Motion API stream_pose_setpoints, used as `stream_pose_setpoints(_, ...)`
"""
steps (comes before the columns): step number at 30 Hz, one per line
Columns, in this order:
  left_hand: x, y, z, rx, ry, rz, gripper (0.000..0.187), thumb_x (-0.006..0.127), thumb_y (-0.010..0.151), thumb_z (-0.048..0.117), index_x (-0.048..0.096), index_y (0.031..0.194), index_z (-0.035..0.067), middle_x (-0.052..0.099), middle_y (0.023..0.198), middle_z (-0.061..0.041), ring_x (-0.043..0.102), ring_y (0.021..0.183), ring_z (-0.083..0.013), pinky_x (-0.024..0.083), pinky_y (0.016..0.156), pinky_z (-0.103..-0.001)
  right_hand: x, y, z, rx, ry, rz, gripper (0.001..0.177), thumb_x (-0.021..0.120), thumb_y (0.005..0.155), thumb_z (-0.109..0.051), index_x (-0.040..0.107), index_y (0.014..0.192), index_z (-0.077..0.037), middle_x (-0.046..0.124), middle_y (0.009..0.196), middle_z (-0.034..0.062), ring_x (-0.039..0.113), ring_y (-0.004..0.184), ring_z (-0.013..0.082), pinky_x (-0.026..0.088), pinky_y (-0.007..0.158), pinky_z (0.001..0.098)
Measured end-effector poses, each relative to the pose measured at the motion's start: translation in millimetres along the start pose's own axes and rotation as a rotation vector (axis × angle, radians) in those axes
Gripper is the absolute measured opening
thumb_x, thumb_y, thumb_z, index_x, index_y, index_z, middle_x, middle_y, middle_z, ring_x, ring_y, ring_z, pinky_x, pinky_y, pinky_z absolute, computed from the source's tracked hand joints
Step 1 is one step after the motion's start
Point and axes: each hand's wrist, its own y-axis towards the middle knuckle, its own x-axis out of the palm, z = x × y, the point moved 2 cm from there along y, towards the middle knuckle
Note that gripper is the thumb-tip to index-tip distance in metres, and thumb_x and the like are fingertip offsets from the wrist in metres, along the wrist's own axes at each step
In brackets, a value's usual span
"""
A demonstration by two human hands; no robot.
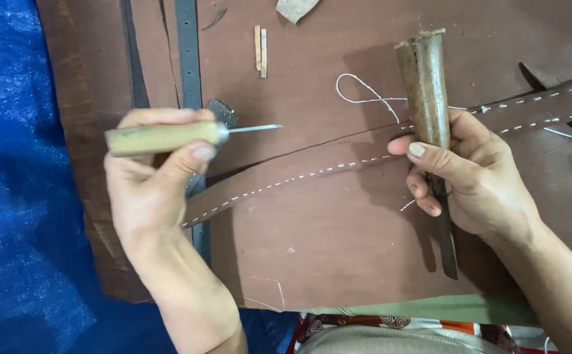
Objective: Punching holes in a leather strap using an awl and mallet, followed by threading the leather.
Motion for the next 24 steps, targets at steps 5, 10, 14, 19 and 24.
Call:
stream_pose_setpoints(5,34,-3,-7,-0.033,0.048,-0.155,0.036,0.078,0.081,-0.011,0.068,0.113,0.001,0.073,0.111,-0.011,0.073,0.09,-0.0161,0.063,0.083,-0.022,1,0,0,-0.016,-0.006,-0.018,0.04,0.059,0.096,-0.004,0.051,0.135,-0.003,0.073,0.108,0.0139,0.056,0.053,0.0119,0.039,0.034,0.0204)
stream_pose_setpoints(10,45,-5,-14,-0.084,0.068,-0.203,0.036,0.081,0.081,-0.01,0.069,0.112,0.002,0.073,0.108,-0.009,0.072,0.091,-0.0138,0.06,0.085,-0.021,1,-1,0,-0.01,-0.014,-0.007,0.04,0.059,0.096,-0.003,0.052,0.135,-0.003,0.073,0.108,0.0142,0.055,0.052,0.0124,0.039,0.034,0.0205)
stream_pose_setpoints(14,46,-3,-19,-0.084,0.085,-0.195,0.038,0.082,0.08,-0.011,0.067,0.112,0.004,0.074,0.11,-0.009,0.073,0.093,-0.0146,0.061,0.086,-0.022,0,-1,0,-0.007,-0.029,-0.001,0.041,0.058,0.095,-0.002,0.051,0.136,-0.003,0.072,0.107,0.0143,0.055,0.052,0.0124,0.038,0.034,0.0205)
stream_pose_setpoints(19,47,-4,-21,-0.075,0.104,-0.191,0.039,0.082,0.079,-0.01,0.066,0.112,0.003,0.074,0.111,-0.01,0.073,0.093,-0.0152,0.061,0.087,-0.023,-1,0,1,-0.018,-0.059,-0.003,0.04,0.057,0.096,-0.001,0.048,0.136,-0.001,0.072,0.106,0.015,0.055,0.05,0.0118,0.038,0.033,0.0196)
stream_pose_setpoints(24,48,-4,-24,-0.076,0.089,-0.207,0.039,0.082,0.081,-0.01,0.066,0.113,0.004,0.074,0.11,-0.01,0.071,0.089,-0.0128,0.059,0.081,-0.021,0,-1,0,-0.001,-0.041,0.01,0.041,0.059,0.095,-0.001,0.05,0.135,-0.003,0.073,0.105,0.0138,0.056,0.049,0.0112,0.038,0.032,0.0191)
